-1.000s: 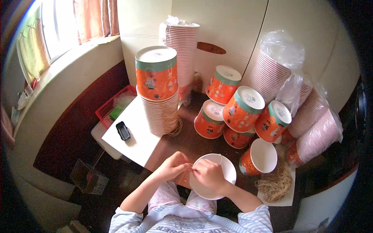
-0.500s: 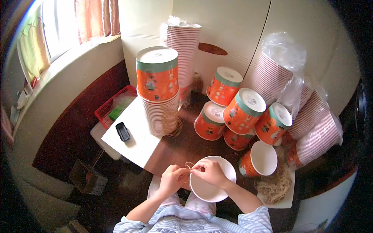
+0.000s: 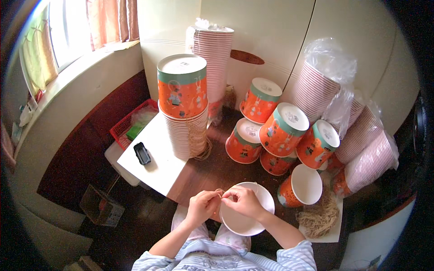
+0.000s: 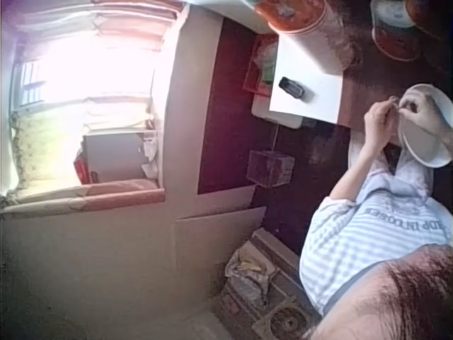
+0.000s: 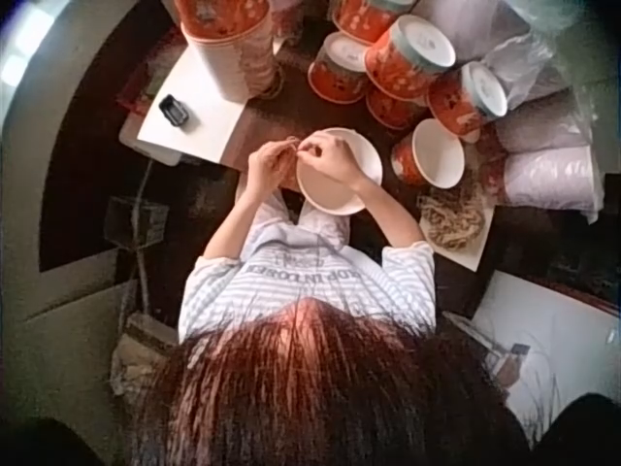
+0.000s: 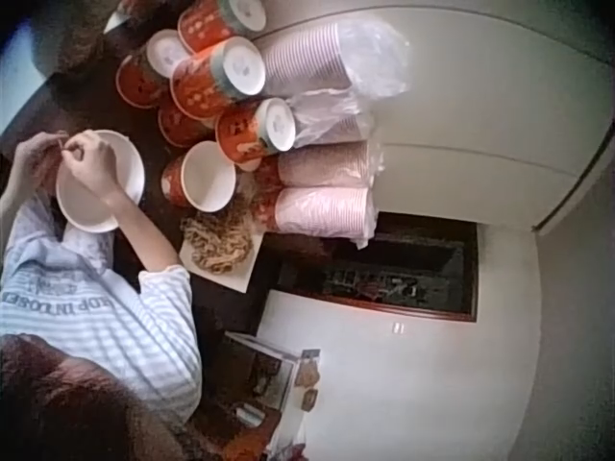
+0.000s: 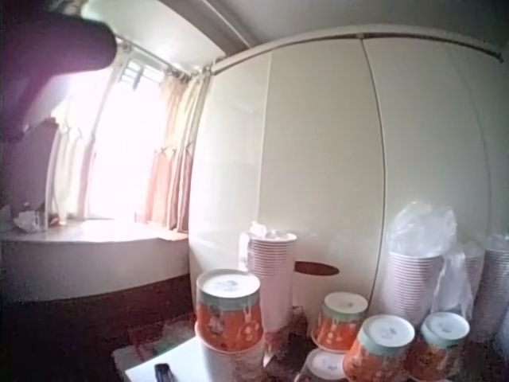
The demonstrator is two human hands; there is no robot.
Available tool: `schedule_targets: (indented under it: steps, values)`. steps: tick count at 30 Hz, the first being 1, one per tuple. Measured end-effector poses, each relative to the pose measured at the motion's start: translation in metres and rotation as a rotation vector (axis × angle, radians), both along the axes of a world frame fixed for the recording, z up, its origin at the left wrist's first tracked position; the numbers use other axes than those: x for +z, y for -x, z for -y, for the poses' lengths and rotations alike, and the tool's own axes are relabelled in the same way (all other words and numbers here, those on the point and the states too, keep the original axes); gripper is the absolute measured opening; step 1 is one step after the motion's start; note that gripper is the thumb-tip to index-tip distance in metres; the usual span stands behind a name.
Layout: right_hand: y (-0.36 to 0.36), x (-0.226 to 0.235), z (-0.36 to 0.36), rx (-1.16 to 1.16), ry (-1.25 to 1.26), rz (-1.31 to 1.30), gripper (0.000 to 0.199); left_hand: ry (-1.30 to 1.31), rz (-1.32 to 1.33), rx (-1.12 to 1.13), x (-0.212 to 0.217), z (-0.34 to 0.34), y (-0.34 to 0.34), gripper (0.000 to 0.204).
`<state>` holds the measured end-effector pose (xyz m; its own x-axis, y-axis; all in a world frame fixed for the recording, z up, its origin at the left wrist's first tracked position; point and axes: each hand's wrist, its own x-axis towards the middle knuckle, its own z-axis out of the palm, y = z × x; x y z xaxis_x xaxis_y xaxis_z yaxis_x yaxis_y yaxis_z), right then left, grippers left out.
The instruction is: Attaching string handles to decorative paper buckets and stacking them.
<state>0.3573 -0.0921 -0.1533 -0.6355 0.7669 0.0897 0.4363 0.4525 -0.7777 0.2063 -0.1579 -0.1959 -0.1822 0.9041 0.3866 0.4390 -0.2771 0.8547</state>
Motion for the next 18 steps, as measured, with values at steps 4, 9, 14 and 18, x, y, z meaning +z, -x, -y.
schedule_targets:
  steps: [4, 9, 14, 18]
  values:
    - [0.000, 0.000, 0.000, -0.009, -0.009, -0.004, 0.015, -0.031, 0.178, -0.084, -0.006, -0.001, -0.002, 0.015]
    - [0.001, 0.005, 0.001, -0.037, 0.014, -0.002, 0.013, 0.003, 0.080, -0.041, -0.006, -0.002, -0.003, 0.015]
    - [-0.001, -0.001, -0.001, -0.012, -0.147, -0.067, 0.009, 0.064, 0.091, -0.031, -0.012, -0.001, -0.002, 0.012]
    - [-0.002, -0.001, -0.001, -0.008, -0.183, -0.035, 0.009, 0.125, 0.279, -0.128, -0.012, 0.000, 0.004, 0.015]
